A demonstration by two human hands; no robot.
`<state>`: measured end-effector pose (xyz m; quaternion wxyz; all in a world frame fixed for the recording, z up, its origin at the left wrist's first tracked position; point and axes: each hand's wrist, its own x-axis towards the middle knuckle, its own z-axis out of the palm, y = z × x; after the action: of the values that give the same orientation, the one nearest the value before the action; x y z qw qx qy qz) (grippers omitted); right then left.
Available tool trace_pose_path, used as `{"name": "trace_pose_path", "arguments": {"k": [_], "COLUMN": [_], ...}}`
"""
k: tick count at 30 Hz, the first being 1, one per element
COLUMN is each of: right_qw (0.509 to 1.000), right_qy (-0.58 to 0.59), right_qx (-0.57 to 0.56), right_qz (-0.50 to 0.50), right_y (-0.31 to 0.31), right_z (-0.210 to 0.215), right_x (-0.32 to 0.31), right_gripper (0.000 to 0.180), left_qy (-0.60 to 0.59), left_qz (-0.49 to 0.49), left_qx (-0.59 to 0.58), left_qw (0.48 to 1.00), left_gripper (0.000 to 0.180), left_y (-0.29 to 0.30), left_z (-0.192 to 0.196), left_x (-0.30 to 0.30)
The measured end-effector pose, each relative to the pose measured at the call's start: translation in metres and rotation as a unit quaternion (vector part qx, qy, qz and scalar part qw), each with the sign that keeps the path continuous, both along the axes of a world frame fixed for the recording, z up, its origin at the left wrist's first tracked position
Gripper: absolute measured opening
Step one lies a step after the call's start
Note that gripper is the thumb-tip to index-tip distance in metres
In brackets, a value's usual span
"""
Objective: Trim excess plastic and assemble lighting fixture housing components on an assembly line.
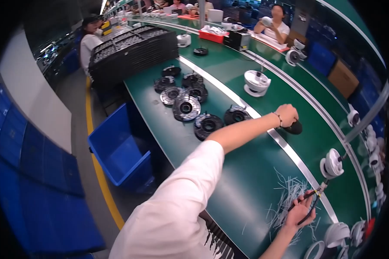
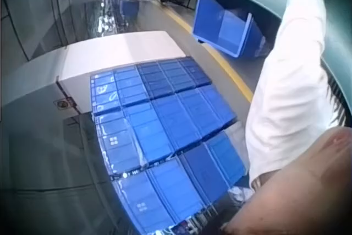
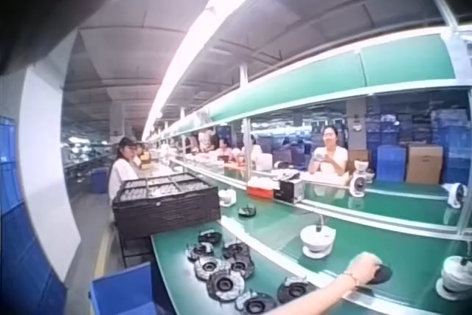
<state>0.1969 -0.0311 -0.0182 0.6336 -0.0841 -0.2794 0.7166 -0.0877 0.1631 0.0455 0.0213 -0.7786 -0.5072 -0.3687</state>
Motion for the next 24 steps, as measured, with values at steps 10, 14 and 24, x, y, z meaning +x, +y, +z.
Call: {"name": "trace_pose_path", "arguments": {"k": [10,14,24], "right_qw": [0.998,0.998,0.998], "right_qy": [0.014,0.004,-0.011], "right_qx": [-0.057,-0.04,-0.054], "right_qz": [0.029,0.048,0.041], "right_y": [-0.014,-0.013,-0.014], "right_z": [0.009,0.008,0.005], "right_x": [-0.031,-0.033,-0.032], "right_gripper": [0.062,0.065,0.067], "left_qy": [0.043,0.075,0.108], "left_qz": [0.232,0.402,0.51], "left_qx": [0.303,0.287,0.193], "left_qw": [0.923,0.866,0.831], "left_gripper": [0.008,0.008,0.008], "left_y": [-0.216,-0.299,-0.341], "left_z": [0.072,0.019,-0.084], "left_x": [-0.234,-0.306,-0.386]}}
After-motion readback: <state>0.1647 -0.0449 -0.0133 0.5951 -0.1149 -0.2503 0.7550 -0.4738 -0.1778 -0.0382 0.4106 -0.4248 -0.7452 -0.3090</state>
